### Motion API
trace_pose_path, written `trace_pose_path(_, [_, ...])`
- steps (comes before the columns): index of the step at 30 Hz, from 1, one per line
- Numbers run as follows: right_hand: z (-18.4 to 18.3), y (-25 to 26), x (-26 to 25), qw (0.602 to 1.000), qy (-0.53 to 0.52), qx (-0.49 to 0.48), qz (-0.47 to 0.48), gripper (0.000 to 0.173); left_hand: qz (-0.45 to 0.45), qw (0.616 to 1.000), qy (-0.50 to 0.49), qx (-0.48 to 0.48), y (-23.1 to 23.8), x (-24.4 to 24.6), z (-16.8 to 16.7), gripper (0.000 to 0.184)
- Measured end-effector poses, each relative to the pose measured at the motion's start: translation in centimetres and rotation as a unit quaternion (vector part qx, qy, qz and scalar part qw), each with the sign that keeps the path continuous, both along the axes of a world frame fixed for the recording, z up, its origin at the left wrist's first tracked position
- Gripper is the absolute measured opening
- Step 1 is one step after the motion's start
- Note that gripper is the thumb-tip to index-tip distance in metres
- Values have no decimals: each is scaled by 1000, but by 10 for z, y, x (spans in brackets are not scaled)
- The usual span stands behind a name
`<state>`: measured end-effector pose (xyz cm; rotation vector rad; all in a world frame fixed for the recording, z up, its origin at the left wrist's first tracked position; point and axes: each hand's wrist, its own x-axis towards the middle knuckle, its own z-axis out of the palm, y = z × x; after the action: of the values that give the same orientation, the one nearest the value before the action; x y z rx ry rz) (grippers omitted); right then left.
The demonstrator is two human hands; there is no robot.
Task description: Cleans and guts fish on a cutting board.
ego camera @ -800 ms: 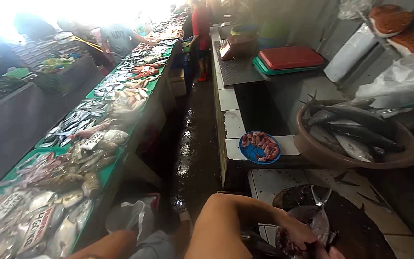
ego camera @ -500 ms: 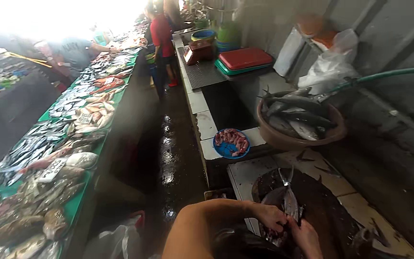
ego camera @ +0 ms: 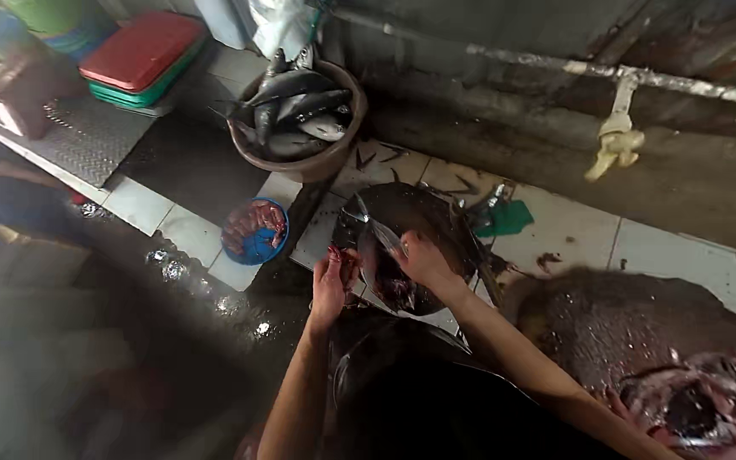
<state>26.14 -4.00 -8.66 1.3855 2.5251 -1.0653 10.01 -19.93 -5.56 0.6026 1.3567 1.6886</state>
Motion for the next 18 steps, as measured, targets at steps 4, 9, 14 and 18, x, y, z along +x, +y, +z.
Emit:
trace_pose_path(4, [28, -6, -3, 969, 212, -127, 3, 30, -22, 1000, -7, 3, 8, 4, 1, 48])
trace_pose_path(9, [38, -17, -5, 879, 301, -370, 5, 38, -35, 983, 176, 23, 14, 9, -6, 41])
trace_pose_path(14, [32, -13, -7, 859, 327, -393, -9, 39, -32, 966, 257, 20, 16, 20, 0, 44])
trace_pose_path(18, [34, -10, -7, 860, 313, -403, -7, 37, -62, 944, 323, 5, 18, 24, 5, 45])
